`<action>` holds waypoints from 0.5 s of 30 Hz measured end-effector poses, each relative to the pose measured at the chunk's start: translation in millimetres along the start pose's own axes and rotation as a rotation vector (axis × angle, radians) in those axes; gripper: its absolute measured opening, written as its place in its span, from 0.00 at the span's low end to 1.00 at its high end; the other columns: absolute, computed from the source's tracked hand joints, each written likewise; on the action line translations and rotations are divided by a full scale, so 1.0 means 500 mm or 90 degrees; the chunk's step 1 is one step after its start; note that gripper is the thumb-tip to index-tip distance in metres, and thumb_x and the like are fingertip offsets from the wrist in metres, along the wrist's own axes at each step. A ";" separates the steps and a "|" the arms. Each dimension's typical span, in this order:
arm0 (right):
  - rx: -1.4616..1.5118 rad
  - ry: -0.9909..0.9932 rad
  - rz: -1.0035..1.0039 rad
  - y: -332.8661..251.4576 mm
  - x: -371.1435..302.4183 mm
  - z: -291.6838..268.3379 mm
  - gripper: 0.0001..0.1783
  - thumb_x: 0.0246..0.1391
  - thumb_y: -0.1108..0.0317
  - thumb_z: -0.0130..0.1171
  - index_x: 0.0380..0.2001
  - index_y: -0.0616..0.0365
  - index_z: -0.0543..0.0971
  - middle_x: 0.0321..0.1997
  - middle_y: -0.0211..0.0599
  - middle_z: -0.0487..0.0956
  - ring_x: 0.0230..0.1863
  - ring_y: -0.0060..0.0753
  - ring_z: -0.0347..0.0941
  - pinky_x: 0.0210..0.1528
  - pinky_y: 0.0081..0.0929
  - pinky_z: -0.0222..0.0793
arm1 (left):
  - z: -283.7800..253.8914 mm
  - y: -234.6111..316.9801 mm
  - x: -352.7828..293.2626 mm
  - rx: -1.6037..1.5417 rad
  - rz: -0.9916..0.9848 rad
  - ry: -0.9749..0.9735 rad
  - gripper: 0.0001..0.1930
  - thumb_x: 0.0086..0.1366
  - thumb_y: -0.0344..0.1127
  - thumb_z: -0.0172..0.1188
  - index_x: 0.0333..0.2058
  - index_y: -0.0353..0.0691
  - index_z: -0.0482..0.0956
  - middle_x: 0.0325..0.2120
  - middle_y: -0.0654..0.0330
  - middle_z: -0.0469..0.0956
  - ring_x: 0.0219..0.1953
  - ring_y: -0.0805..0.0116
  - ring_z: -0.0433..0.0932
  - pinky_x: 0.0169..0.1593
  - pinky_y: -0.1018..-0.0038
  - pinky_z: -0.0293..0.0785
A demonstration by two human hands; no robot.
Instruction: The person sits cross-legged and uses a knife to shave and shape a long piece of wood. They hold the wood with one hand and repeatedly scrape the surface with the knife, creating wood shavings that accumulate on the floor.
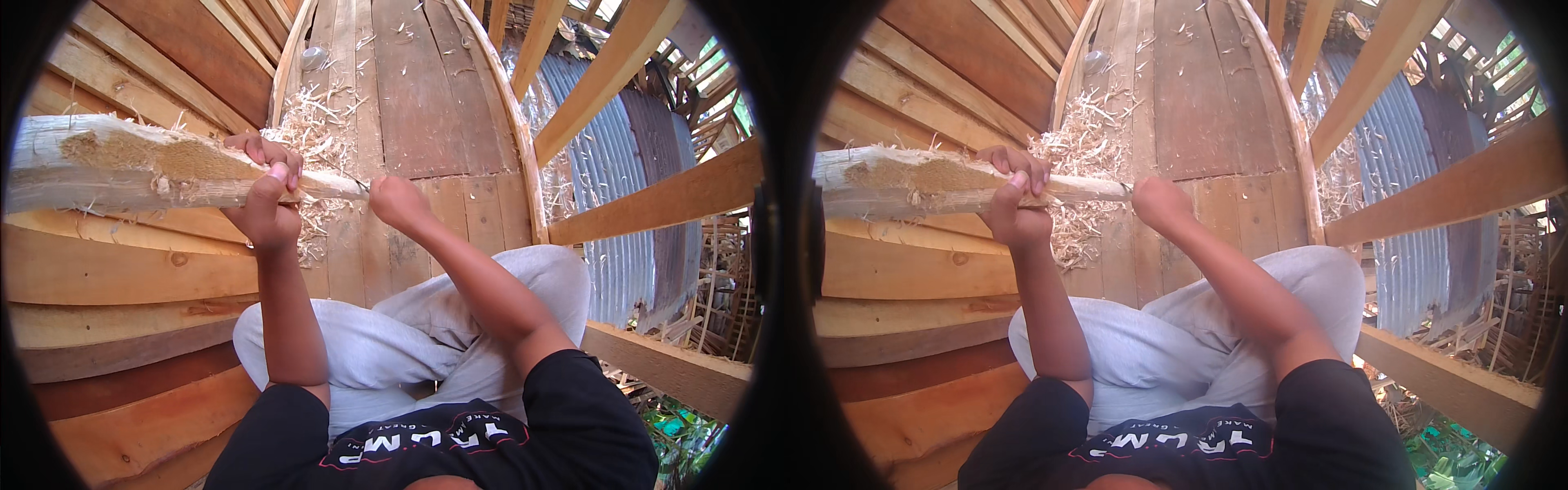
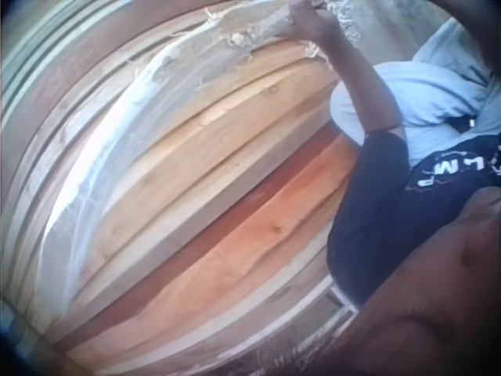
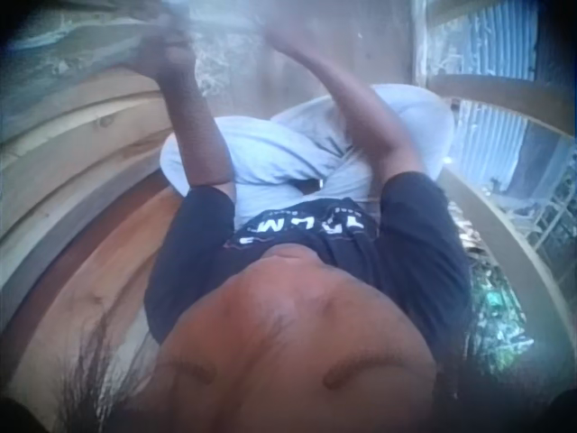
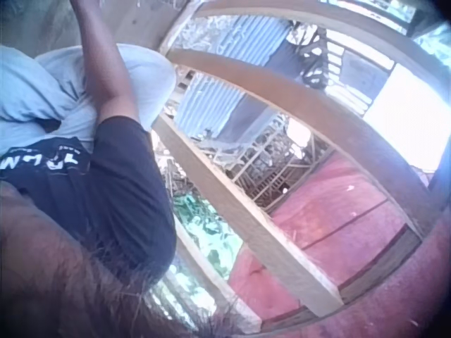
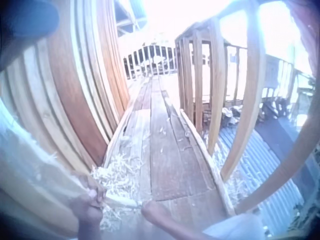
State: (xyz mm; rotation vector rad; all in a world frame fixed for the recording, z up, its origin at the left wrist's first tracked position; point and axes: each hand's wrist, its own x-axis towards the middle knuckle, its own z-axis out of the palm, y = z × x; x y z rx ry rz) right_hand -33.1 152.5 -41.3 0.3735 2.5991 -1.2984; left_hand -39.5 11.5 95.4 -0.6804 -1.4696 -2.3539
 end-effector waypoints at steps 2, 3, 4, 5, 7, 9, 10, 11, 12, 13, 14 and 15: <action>0.028 -0.013 -0.028 -0.085 -0.046 -0.038 0.29 0.61 0.56 0.35 0.30 0.72 0.79 0.38 0.67 0.78 0.43 0.69 0.74 0.49 0.52 0.68 | -0.010 0.002 0.005 -0.005 0.005 0.009 0.14 0.48 0.23 0.50 0.35 0.36 0.62 0.20 0.60 0.63 0.20 0.72 0.63 0.30 0.73 0.66; 0.028 -0.022 -0.022 -0.084 -0.037 -0.037 0.28 0.61 0.57 0.35 0.32 0.70 0.79 0.39 0.65 0.78 0.43 0.68 0.75 0.50 0.52 0.68 | -0.017 0.002 0.010 -0.016 0.005 0.013 0.14 0.48 0.23 0.51 0.35 0.37 0.62 0.20 0.60 0.62 0.20 0.72 0.63 0.30 0.73 0.66; 0.027 -0.038 -0.014 -0.078 -0.027 -0.029 0.28 0.62 0.57 0.35 0.34 0.69 0.80 0.40 0.63 0.79 0.43 0.66 0.75 0.50 0.52 0.69 | -0.023 0.005 0.009 -0.023 0.002 0.022 0.14 0.48 0.23 0.51 0.35 0.37 0.62 0.20 0.61 0.62 0.20 0.72 0.63 0.30 0.73 0.66; 0.027 -0.048 -0.001 -0.066 -0.021 -0.024 0.27 0.62 0.57 0.35 0.36 0.68 0.80 0.41 0.61 0.79 0.44 0.64 0.76 0.50 0.52 0.69 | -0.017 0.007 0.017 -0.017 0.006 0.023 0.13 0.47 0.23 0.50 0.34 0.37 0.62 0.19 0.61 0.61 0.19 0.72 0.63 0.31 0.72 0.66; 0.041 -0.044 0.013 0.019 0.021 0.013 0.28 0.62 0.57 0.34 0.34 0.69 0.80 0.40 0.63 0.79 0.44 0.64 0.76 0.50 0.52 0.69 | -0.009 0.007 0.016 0.012 -0.005 0.032 0.13 0.47 0.27 0.51 0.33 0.39 0.61 0.19 0.63 0.60 0.19 0.72 0.61 0.31 0.73 0.63; 0.024 -0.048 -0.007 0.029 0.032 0.020 0.29 0.62 0.57 0.34 0.33 0.70 0.80 0.40 0.64 0.79 0.44 0.64 0.76 0.50 0.52 0.68 | -0.008 0.008 0.019 0.032 -0.007 0.049 0.13 0.47 0.28 0.51 0.33 0.41 0.61 0.18 0.64 0.59 0.20 0.72 0.60 0.32 0.73 0.62; -0.005 -0.059 -0.031 0.004 0.014 0.007 0.29 0.62 0.57 0.35 0.33 0.71 0.80 0.41 0.64 0.79 0.45 0.64 0.76 0.51 0.52 0.68 | -0.017 0.011 0.017 0.033 -0.012 0.051 0.13 0.47 0.29 0.51 0.33 0.41 0.61 0.18 0.64 0.59 0.20 0.72 0.60 0.32 0.73 0.62; -0.032 -0.068 -0.059 -0.027 -0.002 -0.008 0.29 0.61 0.56 0.35 0.33 0.71 0.80 0.42 0.64 0.79 0.45 0.64 0.75 0.51 0.52 0.68 | -0.028 0.018 0.017 0.036 -0.013 0.051 0.13 0.47 0.29 0.51 0.33 0.41 0.60 0.18 0.64 0.59 0.20 0.72 0.60 0.32 0.73 0.62; -0.016 -0.075 -0.049 -0.063 -0.016 -0.024 0.29 0.61 0.56 0.35 0.34 0.71 0.79 0.43 0.64 0.78 0.46 0.64 0.75 0.51 0.53 0.68 | -0.037 0.019 0.019 0.035 -0.014 0.050 0.13 0.47 0.29 0.51 0.33 0.41 0.60 0.18 0.64 0.59 0.20 0.72 0.60 0.32 0.73 0.62; 0.000 -0.084 -0.027 -0.093 -0.042 -0.042 0.29 0.61 0.56 0.35 0.36 0.71 0.79 0.45 0.63 0.78 0.47 0.63 0.75 0.51 0.53 0.68 | -0.033 0.018 0.018 0.037 -0.012 0.052 0.13 0.47 0.29 0.51 0.33 0.41 0.60 0.18 0.64 0.59 0.20 0.72 0.60 0.32 0.73 0.61; 0.016 -0.094 -0.005 -0.105 -0.056 -0.049 0.28 0.61 0.56 0.35 0.37 0.71 0.79 0.46 0.63 0.78 0.48 0.63 0.75 0.51 0.53 0.68 | -0.027 0.018 0.020 0.041 -0.010 0.055 0.13 0.47 0.29 0.51 0.33 0.41 0.60 0.18 0.64 0.59 0.19 0.72 0.60 0.32 0.73 0.61; 0.020 -0.092 0.018 -0.057 -0.028 -0.013 0.29 0.61 0.56 0.35 0.36 0.71 0.79 0.45 0.63 0.78 0.47 0.63 0.75 0.51 0.53 0.68 | -0.024 0.019 0.019 0.045 -0.009 0.058 0.13 0.46 0.29 0.51 0.33 0.41 0.60 0.18 0.63 0.59 0.19 0.72 0.60 0.32 0.73 0.61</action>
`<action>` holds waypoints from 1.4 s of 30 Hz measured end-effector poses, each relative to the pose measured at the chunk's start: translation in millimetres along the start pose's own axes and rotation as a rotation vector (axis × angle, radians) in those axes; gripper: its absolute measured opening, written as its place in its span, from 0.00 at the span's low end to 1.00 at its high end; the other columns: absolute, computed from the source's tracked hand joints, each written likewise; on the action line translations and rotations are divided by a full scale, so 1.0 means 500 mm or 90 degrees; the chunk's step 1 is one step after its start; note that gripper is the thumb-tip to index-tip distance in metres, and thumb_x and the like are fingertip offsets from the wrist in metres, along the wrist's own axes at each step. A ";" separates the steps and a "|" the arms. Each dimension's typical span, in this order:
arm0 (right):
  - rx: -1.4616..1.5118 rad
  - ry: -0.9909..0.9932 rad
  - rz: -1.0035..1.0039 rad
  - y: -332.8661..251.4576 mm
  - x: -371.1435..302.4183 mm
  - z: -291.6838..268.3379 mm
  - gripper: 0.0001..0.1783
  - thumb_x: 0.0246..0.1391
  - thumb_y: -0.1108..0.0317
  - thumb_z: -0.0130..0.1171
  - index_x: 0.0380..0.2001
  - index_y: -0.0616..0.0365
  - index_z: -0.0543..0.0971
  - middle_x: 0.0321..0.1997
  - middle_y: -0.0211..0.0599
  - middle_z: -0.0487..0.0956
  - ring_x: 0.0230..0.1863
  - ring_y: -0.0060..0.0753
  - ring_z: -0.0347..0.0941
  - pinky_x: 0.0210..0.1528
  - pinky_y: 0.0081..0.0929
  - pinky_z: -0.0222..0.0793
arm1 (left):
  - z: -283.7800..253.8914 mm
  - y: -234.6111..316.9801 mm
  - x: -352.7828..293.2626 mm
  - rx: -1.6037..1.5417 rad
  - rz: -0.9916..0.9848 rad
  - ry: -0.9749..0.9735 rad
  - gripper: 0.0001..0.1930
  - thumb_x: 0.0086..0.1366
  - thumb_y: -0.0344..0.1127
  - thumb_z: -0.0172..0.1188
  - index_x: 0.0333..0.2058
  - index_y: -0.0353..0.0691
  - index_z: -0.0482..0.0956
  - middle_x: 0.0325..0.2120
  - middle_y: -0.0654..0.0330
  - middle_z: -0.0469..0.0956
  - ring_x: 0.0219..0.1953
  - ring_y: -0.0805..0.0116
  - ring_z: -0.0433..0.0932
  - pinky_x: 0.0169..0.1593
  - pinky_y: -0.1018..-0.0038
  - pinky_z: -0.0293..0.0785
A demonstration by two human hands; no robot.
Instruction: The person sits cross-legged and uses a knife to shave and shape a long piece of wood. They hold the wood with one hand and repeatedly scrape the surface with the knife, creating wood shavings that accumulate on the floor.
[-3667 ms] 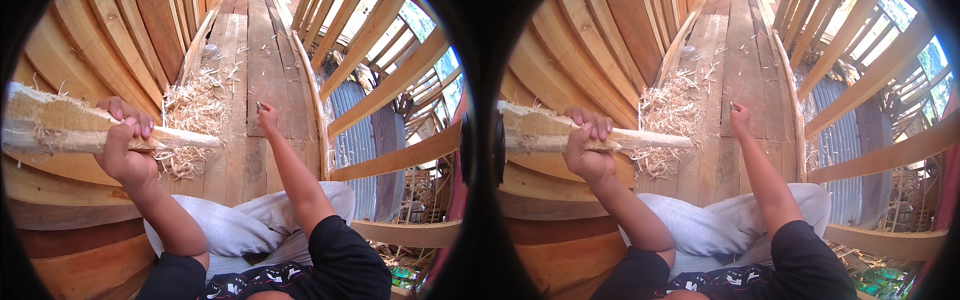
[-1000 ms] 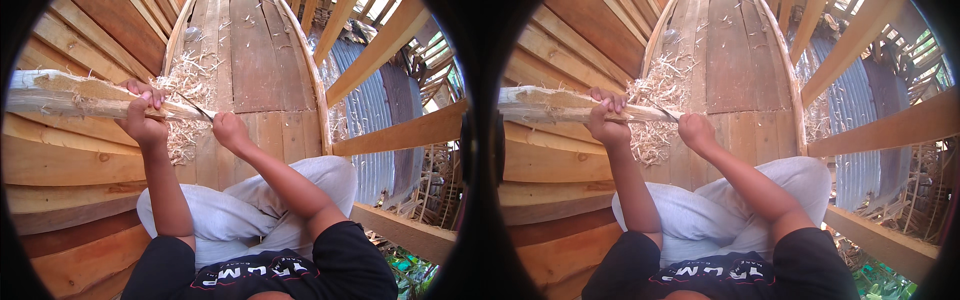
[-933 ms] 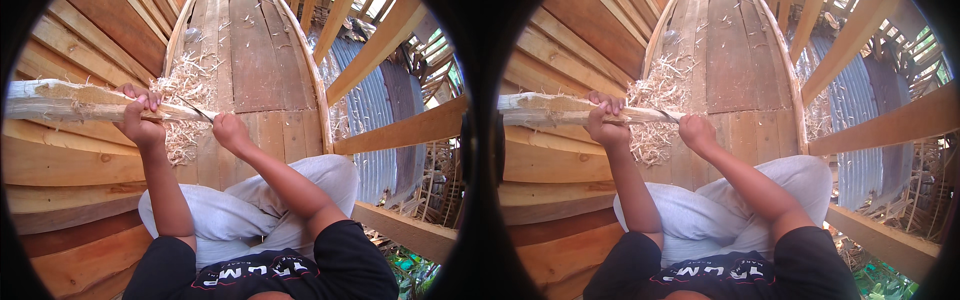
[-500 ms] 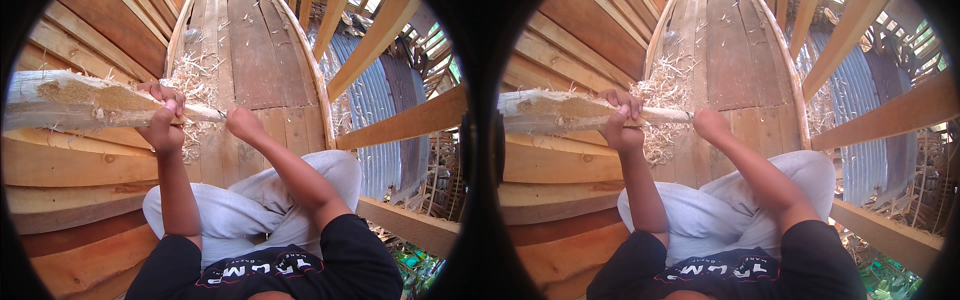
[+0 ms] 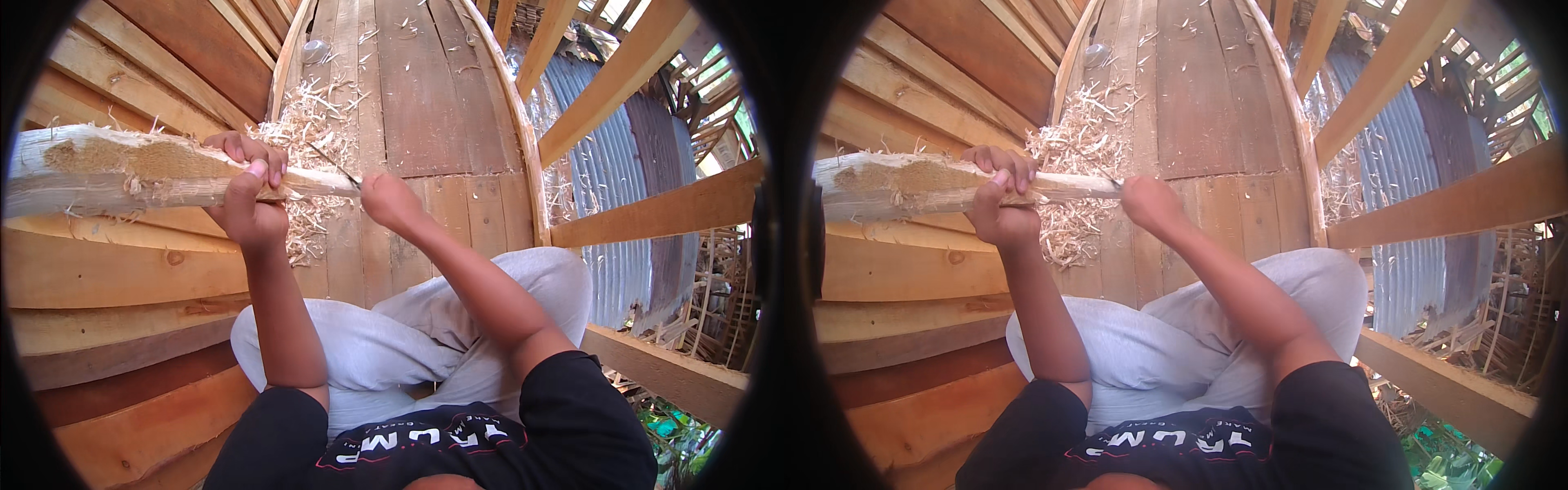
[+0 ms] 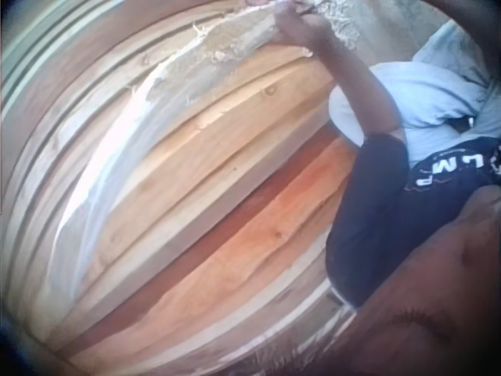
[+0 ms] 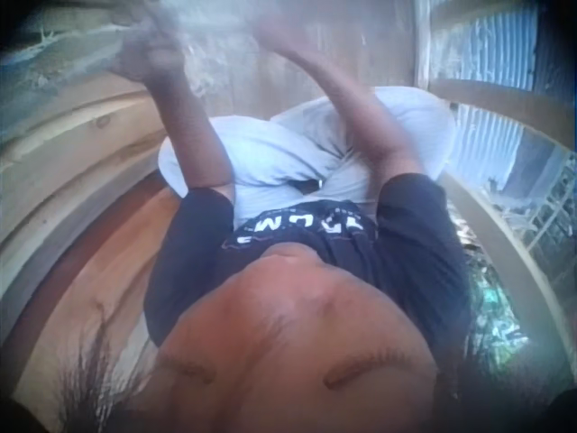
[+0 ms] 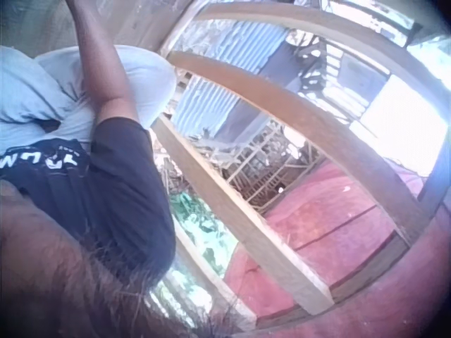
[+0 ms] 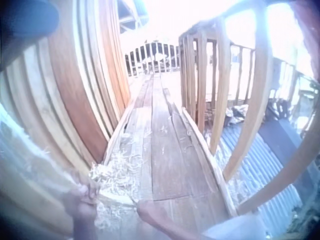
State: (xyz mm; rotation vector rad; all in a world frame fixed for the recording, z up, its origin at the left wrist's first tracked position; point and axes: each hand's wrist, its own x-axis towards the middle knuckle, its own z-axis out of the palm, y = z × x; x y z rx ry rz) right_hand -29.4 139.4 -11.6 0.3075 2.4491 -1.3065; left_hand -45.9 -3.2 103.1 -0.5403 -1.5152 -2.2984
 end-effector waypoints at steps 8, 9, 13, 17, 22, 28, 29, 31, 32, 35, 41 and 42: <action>-0.037 0.038 -0.044 -0.031 -0.011 -0.019 0.30 0.61 0.55 0.35 0.33 0.71 0.80 0.35 0.64 0.79 0.42 0.65 0.77 0.50 0.50 0.69 | -0.009 -0.004 -0.001 -0.005 -0.011 -0.044 0.14 0.46 0.29 0.51 0.33 0.40 0.59 0.18 0.62 0.58 0.19 0.72 0.60 0.30 0.73 0.61; 0.010 0.035 -0.045 -0.025 0.005 -0.020 0.30 0.61 0.55 0.35 0.32 0.71 0.80 0.35 0.64 0.79 0.41 0.65 0.77 0.50 0.50 0.69 | 0.002 -0.001 -0.001 -0.007 -0.015 -0.067 0.14 0.46 0.29 0.51 0.33 0.41 0.59 0.18 0.62 0.58 0.19 0.72 0.60 0.31 0.73 0.61; 0.054 0.029 -0.027 0.003 0.034 -0.009 0.29 0.60 0.55 0.36 0.28 0.70 0.80 0.33 0.63 0.79 0.39 0.62 0.77 0.47 0.50 0.70 | -0.013 -0.009 0.009 -0.076 -0.001 -0.077 0.13 0.47 0.27 0.51 0.33 0.39 0.60 0.19 0.61 0.60 0.19 0.72 0.61 0.30 0.72 0.63; 0.001 0.083 -0.061 0.000 0.008 0.004 0.29 0.61 0.56 0.36 0.27 0.70 0.80 0.32 0.62 0.80 0.38 0.62 0.77 0.46 0.51 0.71 | -0.055 -0.012 0.033 -0.120 -0.016 -0.065 0.14 0.46 0.28 0.51 0.32 0.41 0.59 0.18 0.62 0.58 0.19 0.72 0.60 0.29 0.73 0.62; -0.010 0.078 -0.096 -0.044 -0.037 -0.014 0.31 0.63 0.55 0.36 0.25 0.72 0.78 0.33 0.67 0.77 0.39 0.68 0.75 0.47 0.54 0.68 | -0.042 -0.007 0.006 -0.104 -0.012 -0.180 0.14 0.46 0.29 0.51 0.32 0.41 0.58 0.18 0.62 0.58 0.20 0.72 0.60 0.29 0.73 0.61; 0.005 0.115 -0.089 -0.023 -0.005 0.006 0.32 0.64 0.54 0.35 0.25 0.72 0.78 0.32 0.66 0.78 0.38 0.67 0.75 0.46 0.54 0.69 | -0.082 -0.017 0.041 -0.110 0.006 -0.194 0.21 0.50 0.27 0.53 0.45 0.36 0.61 0.25 0.58 0.65 0.27 0.68 0.68 0.39 0.69 0.70; 0.006 0.107 -0.083 -0.016 -0.002 0.001 0.33 0.65 0.53 0.34 0.25 0.73 0.78 0.32 0.66 0.78 0.38 0.67 0.75 0.46 0.54 0.69 | -0.056 -0.009 0.042 -0.046 0.045 -0.133 0.25 0.51 0.28 0.54 0.49 0.35 0.61 0.28 0.59 0.66 0.32 0.67 0.69 0.44 0.66 0.70; 0.002 0.059 -0.084 -0.016 -0.006 -0.023 0.35 0.66 0.50 0.34 0.26 0.73 0.78 0.31 0.65 0.78 0.38 0.67 0.76 0.46 0.53 0.69 | -0.003 0.006 0.032 0.081 0.124 -0.007 0.31 0.54 0.30 0.56 0.58 0.34 0.59 0.33 0.60 0.67 0.42 0.65 0.71 0.53 0.61 0.71; -0.009 0.009 -0.094 -0.032 -0.024 -0.044 0.37 0.66 0.49 0.33 0.26 0.73 0.79 0.31 0.65 0.78 0.38 0.67 0.76 0.46 0.53 0.69 | -0.040 0.020 0.037 0.151 0.128 -0.070 0.34 0.57 0.28 0.56 0.63 0.34 0.57 0.40 0.61 0.67 0.52 0.64 0.67 0.63 0.56 0.65; -0.001 -0.056 -0.144 -0.046 -0.042 -0.072 0.39 0.67 0.45 0.32 0.29 0.73 0.80 0.31 0.67 0.78 0.38 0.66 0.76 0.45 0.52 0.69 | -0.079 0.063 0.037 0.118 0.028 -0.072 0.31 0.58 0.28 0.56 0.61 0.34 0.60 0.38 0.60 0.67 0.49 0.63 0.69 0.61 0.56 0.67; -0.028 0.091 -0.056 0.064 0.040 0.017 0.38 0.68 0.47 0.32 0.29 0.72 0.80 0.30 0.68 0.78 0.38 0.67 0.76 0.47 0.54 0.68 | -0.040 0.056 0.027 -0.065 -0.002 -0.013 0.16 0.61 0.29 0.55 0.47 0.36 0.68 0.26 0.59 0.68 0.30 0.69 0.70 0.35 0.72 0.68; -0.011 0.134 -0.052 0.085 0.050 0.031 0.37 0.68 0.48 0.32 0.28 0.71 0.79 0.30 0.68 0.78 0.37 0.67 0.76 0.47 0.54 0.67 | -0.039 0.041 0.028 -0.081 0.008 0.003 0.14 0.61 0.29 0.56 0.45 0.36 0.67 0.24 0.59 0.67 0.27 0.71 0.68 0.34 0.74 0.66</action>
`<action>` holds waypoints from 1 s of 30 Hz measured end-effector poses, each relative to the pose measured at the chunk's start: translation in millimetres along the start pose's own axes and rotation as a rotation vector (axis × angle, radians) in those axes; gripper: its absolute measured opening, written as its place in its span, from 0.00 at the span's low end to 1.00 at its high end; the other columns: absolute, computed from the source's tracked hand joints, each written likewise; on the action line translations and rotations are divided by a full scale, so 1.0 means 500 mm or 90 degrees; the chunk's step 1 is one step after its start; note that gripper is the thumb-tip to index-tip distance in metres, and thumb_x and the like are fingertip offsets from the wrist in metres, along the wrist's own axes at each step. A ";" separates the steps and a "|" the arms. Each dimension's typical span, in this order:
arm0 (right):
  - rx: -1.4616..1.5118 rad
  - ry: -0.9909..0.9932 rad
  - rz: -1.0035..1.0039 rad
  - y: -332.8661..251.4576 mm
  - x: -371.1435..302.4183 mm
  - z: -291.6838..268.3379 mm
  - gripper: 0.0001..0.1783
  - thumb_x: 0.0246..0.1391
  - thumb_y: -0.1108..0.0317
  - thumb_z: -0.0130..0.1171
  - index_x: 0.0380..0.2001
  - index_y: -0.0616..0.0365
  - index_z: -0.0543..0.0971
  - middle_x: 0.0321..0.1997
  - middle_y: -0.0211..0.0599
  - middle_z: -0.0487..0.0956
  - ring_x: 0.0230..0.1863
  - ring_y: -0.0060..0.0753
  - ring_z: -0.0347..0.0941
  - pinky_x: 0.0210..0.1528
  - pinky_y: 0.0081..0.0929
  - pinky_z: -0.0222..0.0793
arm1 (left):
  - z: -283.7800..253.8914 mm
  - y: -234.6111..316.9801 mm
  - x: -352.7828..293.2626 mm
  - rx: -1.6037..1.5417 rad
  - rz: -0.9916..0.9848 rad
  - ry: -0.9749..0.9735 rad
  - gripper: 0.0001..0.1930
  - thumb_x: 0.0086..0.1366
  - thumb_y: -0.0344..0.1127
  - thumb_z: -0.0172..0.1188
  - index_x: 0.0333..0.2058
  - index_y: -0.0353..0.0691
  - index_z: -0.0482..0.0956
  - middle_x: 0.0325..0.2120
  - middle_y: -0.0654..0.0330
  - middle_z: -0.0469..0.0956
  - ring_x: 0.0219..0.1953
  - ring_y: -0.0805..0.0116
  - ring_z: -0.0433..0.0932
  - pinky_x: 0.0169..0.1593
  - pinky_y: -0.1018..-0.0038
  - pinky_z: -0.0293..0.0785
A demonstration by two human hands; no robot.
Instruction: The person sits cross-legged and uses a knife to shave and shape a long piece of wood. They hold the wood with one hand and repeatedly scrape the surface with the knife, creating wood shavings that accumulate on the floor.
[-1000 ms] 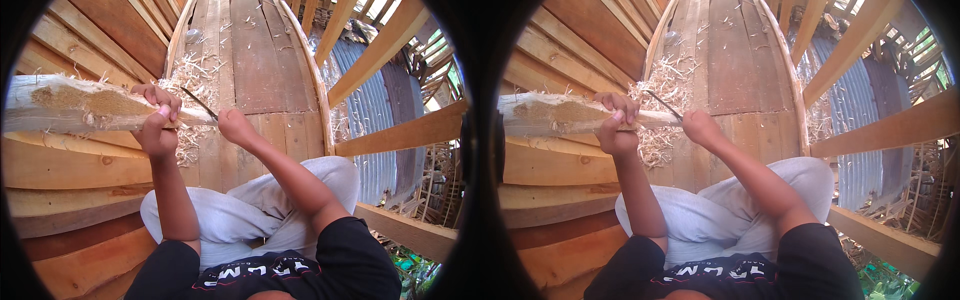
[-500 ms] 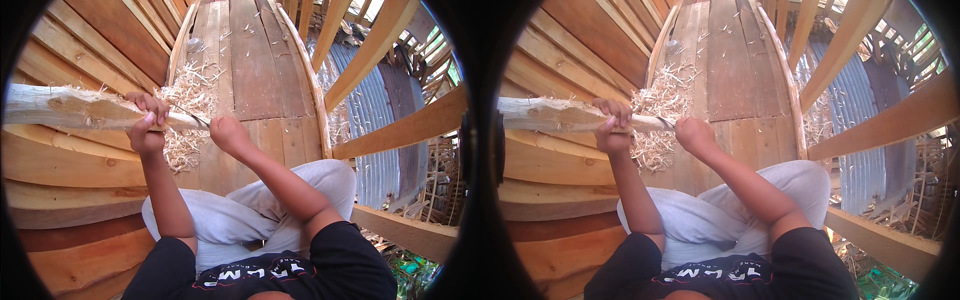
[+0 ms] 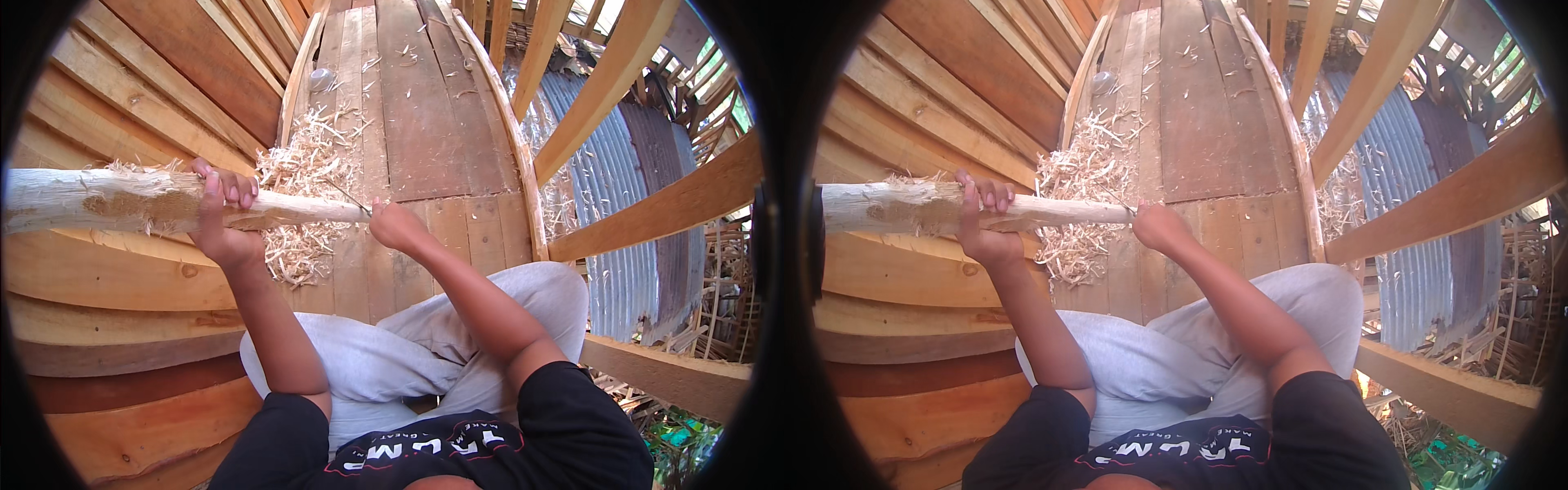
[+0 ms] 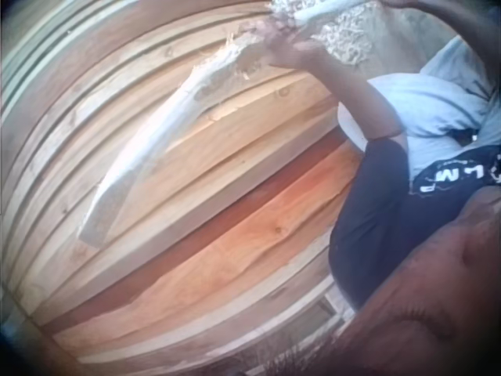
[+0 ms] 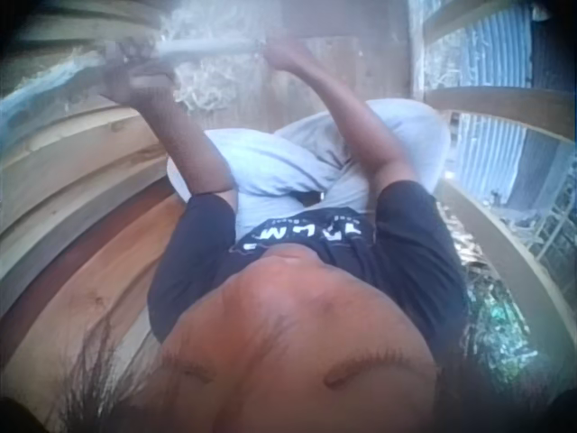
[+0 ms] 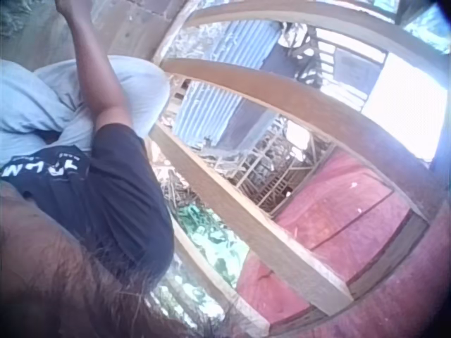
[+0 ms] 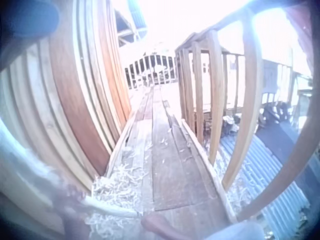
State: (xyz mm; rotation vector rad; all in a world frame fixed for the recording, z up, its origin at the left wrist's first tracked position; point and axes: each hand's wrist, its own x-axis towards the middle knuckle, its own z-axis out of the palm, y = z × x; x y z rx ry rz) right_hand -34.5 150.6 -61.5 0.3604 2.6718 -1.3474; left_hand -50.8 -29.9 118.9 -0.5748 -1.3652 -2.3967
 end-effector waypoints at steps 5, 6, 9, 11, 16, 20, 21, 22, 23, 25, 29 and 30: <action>0.043 -0.030 -0.063 -0.164 -0.088 -0.078 0.34 0.66 0.54 0.34 0.21 0.72 0.77 0.26 0.66 0.77 0.34 0.70 0.75 0.44 0.56 0.68 | 0.035 -0.001 -0.030 0.025 0.014 0.030 0.11 0.60 0.27 0.56 0.40 0.38 0.66 0.19 0.65 0.62 0.22 0.75 0.62 0.28 0.77 0.63; 0.058 -0.017 -0.074 -0.169 -0.091 -0.076 0.33 0.65 0.55 0.34 0.20 0.72 0.77 0.25 0.66 0.77 0.33 0.70 0.74 0.43 0.56 0.68 | 0.042 -0.004 -0.031 0.022 0.015 0.036 0.11 0.60 0.26 0.56 0.40 0.38 0.66 0.18 0.65 0.60 0.21 0.76 0.61 0.28 0.77 0.63; 0.043 0.036 -0.102 -0.138 -0.077 -0.038 0.33 0.65 0.56 0.35 0.17 0.71 0.76 0.21 0.65 0.76 0.29 0.70 0.74 0.39 0.57 0.69 | 0.032 -0.010 -0.011 0.009 0.043 0.083 0.11 0.60 0.27 0.56 0.40 0.38 0.66 0.18 0.65 0.60 0.21 0.76 0.61 0.28 0.78 0.62; 0.026 0.057 -0.116 -0.140 -0.079 -0.034 0.33 0.64 0.57 0.35 0.16 0.71 0.76 0.21 0.65 0.75 0.28 0.70 0.74 0.38 0.57 0.69 | 0.030 0.000 -0.007 0.026 0.049 0.106 0.10 0.60 0.27 0.56 0.39 0.38 0.66 0.18 0.66 0.60 0.21 0.77 0.60 0.27 0.78 0.62; 0.010 0.040 -0.117 -0.194 -0.129 -0.086 0.32 0.64 0.57 0.36 0.17 0.71 0.77 0.22 0.66 0.75 0.28 0.70 0.74 0.38 0.57 0.69 | 0.023 0.002 -0.023 0.031 0.041 0.096 0.10 0.60 0.27 0.55 0.39 0.39 0.66 0.18 0.67 0.61 0.21 0.78 0.60 0.27 0.79 0.62; 0.024 0.042 -0.124 -0.145 -0.078 -0.053 0.32 0.64 0.57 0.35 0.19 0.67 0.80 0.23 0.62 0.78 0.28 0.65 0.76 0.39 0.55 0.72 | 0.065 -0.010 -0.027 0.054 0.053 0.076 0.09 0.62 0.26 0.54 0.40 0.38 0.66 0.18 0.66 0.61 0.21 0.78 0.60 0.27 0.79 0.61; 0.015 0.042 -0.117 -0.143 -0.077 -0.054 0.32 0.64 0.57 0.35 0.19 0.67 0.80 0.23 0.62 0.78 0.28 0.65 0.76 0.39 0.55 0.72 | 0.062 -0.009 -0.024 0.041 0.050 0.077 0.09 0.62 0.26 0.54 0.40 0.38 0.66 0.19 0.66 0.61 0.21 0.78 0.60 0.27 0.79 0.61; 0.011 0.041 -0.108 -0.149 -0.083 -0.058 0.32 0.64 0.57 0.35 0.19 0.67 0.80 0.23 0.62 0.78 0.28 0.65 0.76 0.38 0.55 0.72 | 0.060 -0.004 -0.021 0.032 0.047 0.076 0.09 0.63 0.25 0.54 0.40 0.38 0.66 0.19 0.66 0.62 0.21 0.78 0.60 0.27 0.79 0.61; 0.010 0.036 -0.105 -0.153 -0.089 -0.067 0.32 0.64 0.56 0.35 0.19 0.68 0.79 0.22 0.63 0.77 0.28 0.66 0.75 0.38 0.55 0.71 | 0.060 -0.002 -0.020 0.022 0.043 0.074 0.09 0.63 0.25 0.54 0.41 0.38 0.66 0.19 0.66 0.62 0.21 0.78 0.60 0.27 0.79 0.61; 0.016 0.028 -0.102 -0.169 -0.105 -0.090 0.33 0.64 0.56 0.34 0.18 0.70 0.78 0.22 0.65 0.75 0.28 0.68 0.74 0.38 0.56 0.70 | 0.058 -0.001 -0.029 0.017 0.037 0.074 0.09 0.63 0.25 0.54 0.41 0.38 0.65 0.19 0.66 0.62 0.21 0.78 0.61 0.27 0.79 0.61; 0.022 0.053 -0.098 -0.184 -0.118 -0.109 0.32 0.64 0.56 0.34 0.20 0.68 0.80 0.23 0.63 0.77 0.30 0.67 0.75 0.41 0.56 0.71 | 0.088 -0.007 -0.055 0.095 0.018 0.043 0.08 0.62 0.30 0.55 0.39 0.42 0.67 0.19 0.67 0.60 0.21 0.77 0.60 0.31 0.76 0.62; 0.012 0.061 -0.074 -0.147 -0.089 -0.074 0.32 0.64 0.56 0.34 0.20 0.68 0.81 0.24 0.61 0.78 0.31 0.65 0.76 0.42 0.55 0.71 | 0.112 -0.012 -0.058 0.112 0.016 0.048 0.09 0.62 0.30 0.55 0.39 0.42 0.66 0.18 0.67 0.60 0.21 0.77 0.60 0.31 0.76 0.62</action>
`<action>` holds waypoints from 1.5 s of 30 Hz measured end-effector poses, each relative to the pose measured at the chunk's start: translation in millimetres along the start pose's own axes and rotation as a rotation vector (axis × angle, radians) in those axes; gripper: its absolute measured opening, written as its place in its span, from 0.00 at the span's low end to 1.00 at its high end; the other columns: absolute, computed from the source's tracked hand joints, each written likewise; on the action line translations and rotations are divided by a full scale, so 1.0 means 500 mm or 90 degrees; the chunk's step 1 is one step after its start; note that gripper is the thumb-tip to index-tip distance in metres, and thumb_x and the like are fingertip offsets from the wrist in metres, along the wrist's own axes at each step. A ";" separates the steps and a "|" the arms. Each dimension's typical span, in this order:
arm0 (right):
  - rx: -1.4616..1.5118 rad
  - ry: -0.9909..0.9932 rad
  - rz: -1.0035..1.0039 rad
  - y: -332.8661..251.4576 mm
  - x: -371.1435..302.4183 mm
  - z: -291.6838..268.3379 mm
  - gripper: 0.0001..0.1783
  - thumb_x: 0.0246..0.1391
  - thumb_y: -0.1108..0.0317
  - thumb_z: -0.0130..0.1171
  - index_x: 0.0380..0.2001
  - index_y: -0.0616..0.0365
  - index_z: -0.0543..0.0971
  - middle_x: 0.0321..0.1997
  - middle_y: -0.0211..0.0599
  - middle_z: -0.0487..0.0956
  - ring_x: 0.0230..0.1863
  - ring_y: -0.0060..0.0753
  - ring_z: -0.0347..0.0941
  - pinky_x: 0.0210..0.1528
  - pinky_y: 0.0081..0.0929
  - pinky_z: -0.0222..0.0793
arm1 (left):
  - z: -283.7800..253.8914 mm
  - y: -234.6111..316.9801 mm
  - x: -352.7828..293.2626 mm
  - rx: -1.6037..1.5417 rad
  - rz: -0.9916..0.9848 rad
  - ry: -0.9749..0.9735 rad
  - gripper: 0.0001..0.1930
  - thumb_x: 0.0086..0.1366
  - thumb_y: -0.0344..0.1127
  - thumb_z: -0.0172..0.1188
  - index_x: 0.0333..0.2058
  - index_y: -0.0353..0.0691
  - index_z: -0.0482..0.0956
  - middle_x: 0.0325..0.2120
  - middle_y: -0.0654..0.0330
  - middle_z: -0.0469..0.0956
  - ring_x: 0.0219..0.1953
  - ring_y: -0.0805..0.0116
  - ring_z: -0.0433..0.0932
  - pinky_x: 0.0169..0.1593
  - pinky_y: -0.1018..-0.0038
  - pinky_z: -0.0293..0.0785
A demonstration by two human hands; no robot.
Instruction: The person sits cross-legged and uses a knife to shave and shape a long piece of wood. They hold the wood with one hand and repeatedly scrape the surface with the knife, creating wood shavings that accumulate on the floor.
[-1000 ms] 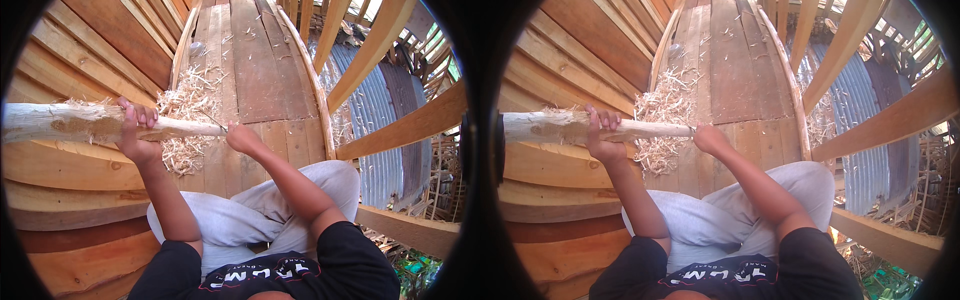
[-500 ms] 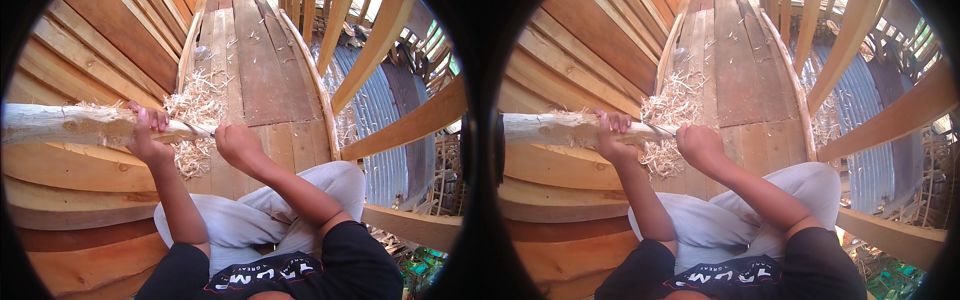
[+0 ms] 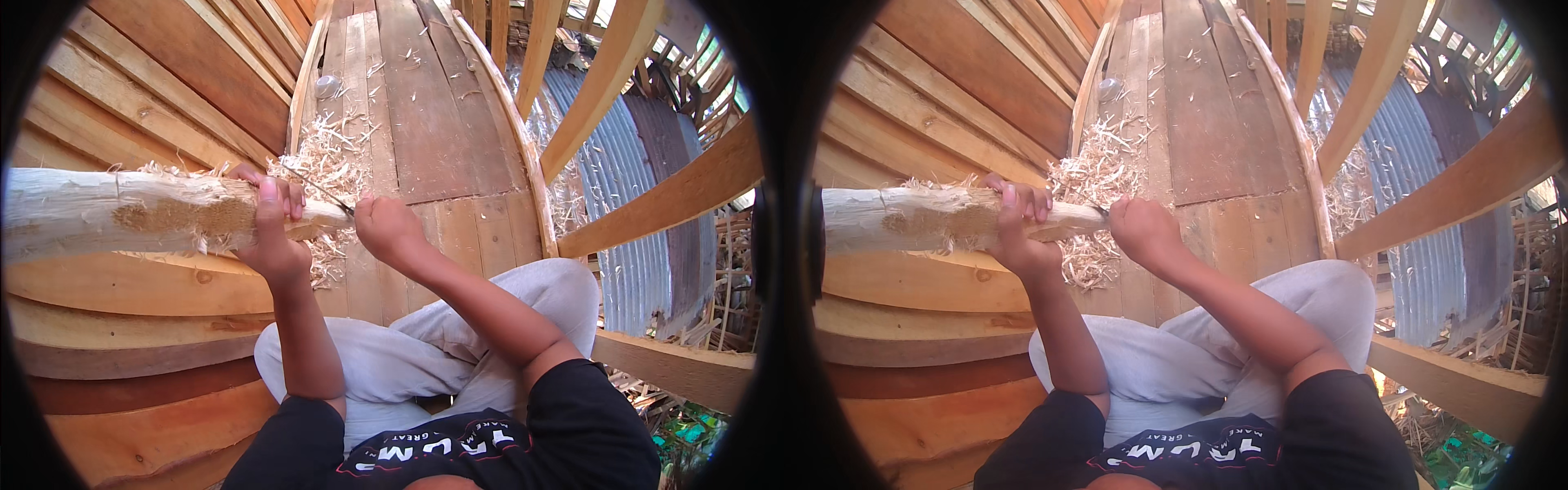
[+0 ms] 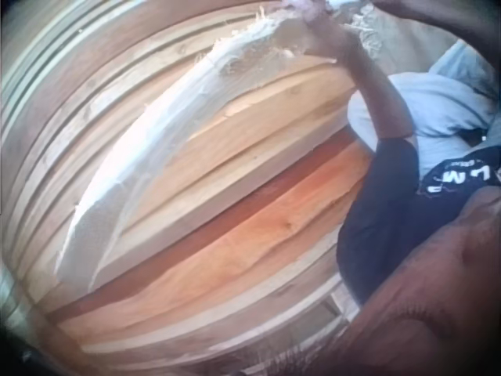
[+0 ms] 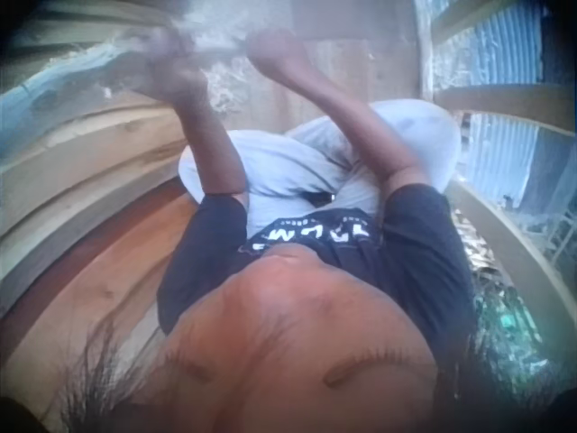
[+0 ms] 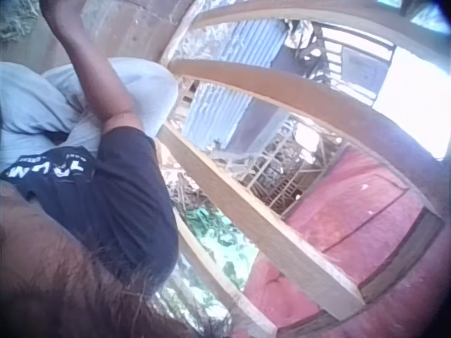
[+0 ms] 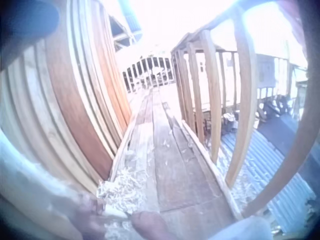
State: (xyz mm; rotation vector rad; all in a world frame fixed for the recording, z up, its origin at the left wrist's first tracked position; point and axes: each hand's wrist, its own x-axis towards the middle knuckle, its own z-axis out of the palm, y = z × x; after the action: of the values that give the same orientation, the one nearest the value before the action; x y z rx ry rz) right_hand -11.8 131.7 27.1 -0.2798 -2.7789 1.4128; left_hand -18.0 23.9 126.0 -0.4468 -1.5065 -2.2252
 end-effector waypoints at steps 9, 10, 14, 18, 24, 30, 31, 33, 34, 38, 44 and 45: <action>-0.019 -0.049 -0.017 -0.045 -0.016 -0.046 0.31 0.64 0.56 0.34 0.23 0.69 0.81 0.28 0.63 0.79 0.34 0.66 0.76 0.45 0.54 0.71 | -0.060 0.003 0.032 -0.067 0.010 0.043 0.10 0.60 0.26 0.55 0.39 0.39 0.66 0.18 0.66 0.61 0.21 0.77 0.60 0.28 0.78 0.62; -0.021 -0.043 -0.025 -0.049 -0.021 -0.051 0.32 0.64 0.56 0.34 0.23 0.70 0.80 0.29 0.65 0.78 0.35 0.67 0.76 0.45 0.55 0.70 | -0.059 -0.001 0.027 -0.071 0.006 0.032 0.10 0.60 0.26 0.55 0.39 0.39 0.66 0.18 0.66 0.61 0.21 0.77 0.60 0.28 0.77 0.62; 0.020 -0.035 0.020 0.018 0.022 0.009 0.32 0.64 0.56 0.34 0.24 0.70 0.81 0.28 0.65 0.78 0.34 0.67 0.76 0.43 0.55 0.70 | -0.031 -0.003 0.017 -0.067 0.005 0.013 0.10 0.60 0.26 0.56 0.39 0.38 0.65 0.18 0.65 0.61 0.21 0.77 0.60 0.28 0.78 0.62; -0.013 -0.041 0.009 0.018 0.011 0.004 0.32 0.65 0.56 0.34 0.24 0.70 0.81 0.28 0.65 0.78 0.34 0.67 0.75 0.44 0.56 0.70 | -0.042 0.000 0.025 -0.084 0.004 0.018 0.11 0.60 0.26 0.55 0.39 0.38 0.65 0.19 0.64 0.62 0.22 0.77 0.60 0.27 0.79 0.61; -0.020 -0.051 0.008 -0.033 -0.007 -0.032 0.32 0.64 0.56 0.33 0.23 0.70 0.80 0.29 0.64 0.78 0.34 0.68 0.75 0.44 0.56 0.70 | -0.038 0.000 0.010 -0.023 -0.001 -0.035 0.10 0.60 0.28 0.55 0.39 0.40 0.65 0.19 0.65 0.61 0.21 0.77 0.60 0.30 0.77 0.62; -0.007 -0.023 0.013 0.023 0.025 0.011 0.32 0.64 0.56 0.33 0.23 0.69 0.81 0.28 0.63 0.79 0.34 0.67 0.76 0.44 0.54 0.71 | -0.020 0.003 0.017 -0.026 0.004 0.010 0.10 0.60 0.29 0.55 0.40 0.41 0.66 0.19 0.65 0.61 0.21 0.77 0.60 0.30 0.78 0.61; 0.003 -0.023 0.005 0.016 0.021 0.009 0.33 0.64 0.56 0.33 0.22 0.71 0.80 0.28 0.65 0.78 0.34 0.69 0.75 0.44 0.55 0.70 | -0.024 0.005 0.015 -0.034 -0.002 0.004 0.10 0.60 0.29 0.55 0.40 0.41 0.66 0.19 0.65 0.61 0.21 0.77 0.60 0.30 0.78 0.61; -0.021 -0.054 0.005 -0.008 0.004 -0.020 0.32 0.63 0.56 0.33 0.22 0.70 0.80 0.29 0.66 0.78 0.35 0.69 0.75 0.45 0.55 0.70 | -0.042 -0.002 0.014 -0.052 -0.010 -0.014 0.11 0.60 0.28 0.56 0.40 0.41 0.66 0.19 0.65 0.61 0.21 0.77 0.60 0.30 0.78 0.61; -0.033 -0.070 0.004 -0.022 -0.004 -0.034 0.32 0.63 0.56 0.33 0.23 0.70 0.80 0.29 0.66 0.78 0.35 0.69 0.75 0.45 0.55 0.70 | -0.043 0.001 0.014 -0.036 -0.008 -0.024 0.11 0.60 0.28 0.56 0.40 0.41 0.66 0.19 0.65 0.62 0.21 0.76 0.60 0.29 0.77 0.61; -0.017 -0.021 -0.005 -0.022 -0.007 -0.040 0.32 0.63 0.56 0.33 0.22 0.69 0.80 0.28 0.64 0.78 0.34 0.68 0.75 0.44 0.56 0.70 | -0.007 0.006 -0.006 0.003 0.004 -0.017 0.12 0.58 0.28 0.56 0.40 0.40 0.65 0.19 0.64 0.62 0.22 0.76 0.61 0.29 0.77 0.62; -0.061 0.013 -0.006 0.021 0.024 0.023 0.30 0.62 0.54 0.36 0.22 0.64 0.82 0.24 0.56 0.80 0.29 0.60 0.78 0.36 0.52 0.73 | -0.021 0.008 0.013 -0.010 0.012 -0.002 0.13 0.56 0.27 0.55 0.39 0.39 0.65 0.19 0.65 0.62 0.21 0.75 0.62 0.30 0.76 0.63; -0.080 0.021 0.000 0.012 0.017 0.021 0.31 0.62 0.54 0.36 0.21 0.64 0.82 0.23 0.57 0.79 0.28 0.61 0.77 0.36 0.52 0.73 | -0.026 0.010 0.013 -0.008 0.004 -0.011 0.12 0.56 0.27 0.55 0.39 0.40 0.65 0.19 0.65 0.62 0.21 0.75 0.61 0.30 0.76 0.62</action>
State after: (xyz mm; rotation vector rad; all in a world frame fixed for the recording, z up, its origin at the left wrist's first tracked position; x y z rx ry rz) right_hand -20.2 128.2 15.6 -0.3025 -2.8452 1.2246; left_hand -21.4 9.3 128.3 -0.4762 -1.4985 -2.2330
